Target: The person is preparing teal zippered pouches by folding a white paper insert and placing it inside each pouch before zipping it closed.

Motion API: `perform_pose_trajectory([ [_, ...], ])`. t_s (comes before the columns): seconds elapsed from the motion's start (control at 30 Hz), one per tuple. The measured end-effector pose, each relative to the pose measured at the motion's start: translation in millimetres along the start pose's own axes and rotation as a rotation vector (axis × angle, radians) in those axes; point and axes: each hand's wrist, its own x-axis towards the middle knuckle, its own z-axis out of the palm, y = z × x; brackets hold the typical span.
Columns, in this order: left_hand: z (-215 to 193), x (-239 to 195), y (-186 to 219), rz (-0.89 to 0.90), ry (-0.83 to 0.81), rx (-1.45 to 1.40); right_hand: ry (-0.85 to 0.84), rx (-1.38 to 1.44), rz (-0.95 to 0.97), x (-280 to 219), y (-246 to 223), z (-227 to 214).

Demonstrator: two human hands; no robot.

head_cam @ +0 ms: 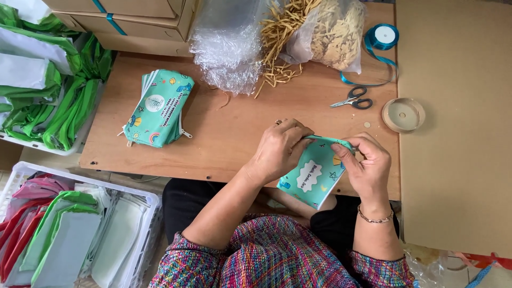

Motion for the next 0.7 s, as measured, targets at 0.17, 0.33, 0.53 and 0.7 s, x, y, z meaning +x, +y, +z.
perform_pose_trajectory([
  [0.17,10.1,-0.5,-28.2,-0.314,-0.100,-0.013,0.087,-0.077,-0.029,21.7,21.2,4.7],
  [0.33,18.5,-16.9,-85.3,-0.497,-0.064,0.121,0.107,-0.215,-0.057,25.0,29.6,14.5],
  [0.53,34.9,-31.8,-106.7,-0.611,-0.241,0.742,-0.003,-0.534,0.046,-4.8,101.2,31.6],
  [0.7,55.4,-27.0,-98.2,-0.067,-0.167,0.528,-0.041,-0.444,0.218,-9.6,133.3,27.7],
])
